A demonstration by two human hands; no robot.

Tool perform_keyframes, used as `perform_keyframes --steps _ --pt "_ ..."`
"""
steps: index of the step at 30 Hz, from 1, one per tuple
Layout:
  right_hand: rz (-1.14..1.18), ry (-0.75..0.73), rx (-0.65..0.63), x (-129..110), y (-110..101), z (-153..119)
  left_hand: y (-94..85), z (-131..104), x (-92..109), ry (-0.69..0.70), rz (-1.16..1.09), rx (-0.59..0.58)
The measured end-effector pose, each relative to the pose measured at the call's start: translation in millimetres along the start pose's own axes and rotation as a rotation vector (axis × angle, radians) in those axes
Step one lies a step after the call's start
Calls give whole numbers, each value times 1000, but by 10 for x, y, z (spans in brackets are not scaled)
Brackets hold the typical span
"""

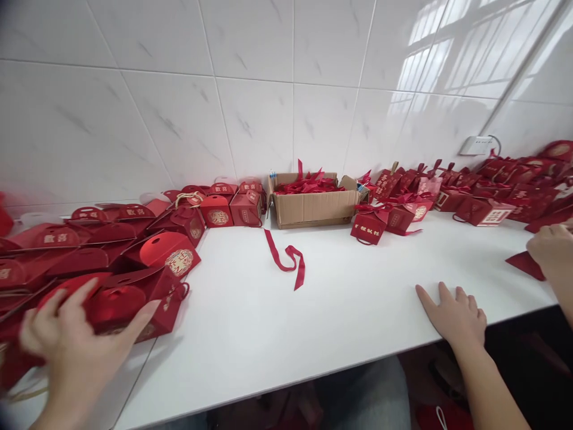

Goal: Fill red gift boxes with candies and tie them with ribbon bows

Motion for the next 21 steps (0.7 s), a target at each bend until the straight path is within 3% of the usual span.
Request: perform_keyframes --steps 2,8,15,18,21 --pt "10 -14 -39 -21 -6 -27 37 41 150 38 45 7" --pt "-7 0 -70 -29 -29 -52 192 -26 430 133 -18 -122" --pt "-22 -15 -75 -39 -28 -51 704 -64 887 9 -86 -398" --pt "18 15 -56 -7 -33 -76 705 -97 944 -23 -69 -455" --pt "120 19 89 -42 -118 -142 481 -103 846 35 -53 -411"
Point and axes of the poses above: each hand's wrist, its own z-axis towards the middle knuckle, its own y-axis out of the palm, x = y × z, the point moved 10 cm from there along z, towards the middle knuckle, and after that the axes turned 3 degrees about -x, right-handed, at the moved point
